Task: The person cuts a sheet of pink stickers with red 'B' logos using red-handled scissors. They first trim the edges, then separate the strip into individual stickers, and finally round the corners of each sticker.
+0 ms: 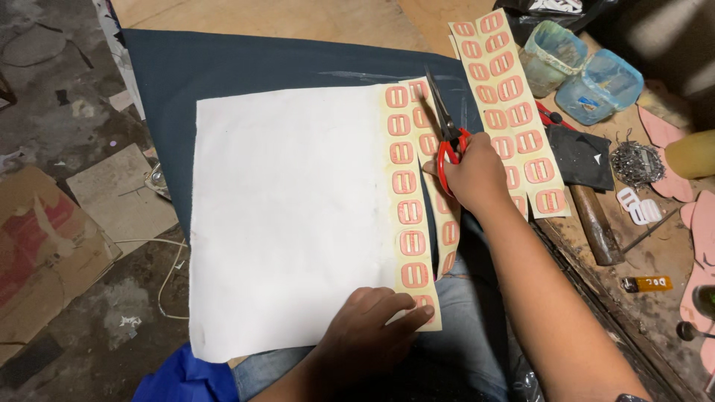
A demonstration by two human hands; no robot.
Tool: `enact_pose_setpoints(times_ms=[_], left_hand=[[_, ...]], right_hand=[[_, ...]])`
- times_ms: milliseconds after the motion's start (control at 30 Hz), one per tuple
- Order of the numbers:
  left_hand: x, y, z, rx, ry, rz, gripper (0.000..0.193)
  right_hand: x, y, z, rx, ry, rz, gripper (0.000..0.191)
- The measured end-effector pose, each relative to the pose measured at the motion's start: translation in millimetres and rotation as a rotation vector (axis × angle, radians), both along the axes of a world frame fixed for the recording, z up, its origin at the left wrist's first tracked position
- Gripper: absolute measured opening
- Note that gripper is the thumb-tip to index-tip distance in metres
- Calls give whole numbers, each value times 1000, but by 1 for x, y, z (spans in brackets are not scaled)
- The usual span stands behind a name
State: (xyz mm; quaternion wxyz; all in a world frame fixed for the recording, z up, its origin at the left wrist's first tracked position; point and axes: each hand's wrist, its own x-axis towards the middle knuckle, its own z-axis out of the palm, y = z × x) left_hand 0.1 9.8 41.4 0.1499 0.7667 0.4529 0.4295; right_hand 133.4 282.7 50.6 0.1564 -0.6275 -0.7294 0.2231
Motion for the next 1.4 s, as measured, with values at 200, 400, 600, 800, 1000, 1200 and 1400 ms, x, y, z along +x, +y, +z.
enact_pose_setpoints(times_ms=[200, 400, 600, 800, 1000, 1200, 1400], left_hand=[[-2, 3, -5, -185, -45, -70, 59], [-7, 3, -11, -259, 28, -37, 69], [-10, 1, -17, -200, 253, 139, 85], [-13, -3, -22, -87, 396, 301, 78], [-18, -2, -30, -114, 490, 340, 60], [-15, -5, -36, -88, 427, 295, 57], [-11, -16, -36, -116, 510, 389, 67]], right_hand=[[-14, 5, -2, 33, -5, 17, 71], [-37, 19, -4, 13, -37, -10, 73], [-33, 19, 1, -152, 431, -35, 42], [-9, 61, 32, -34, 503, 125, 25], [22, 143, 72, 356, 367, 177, 37], [64, 55, 45, 194, 302, 130, 44], [67, -121, -41, -346, 225, 98, 47]])
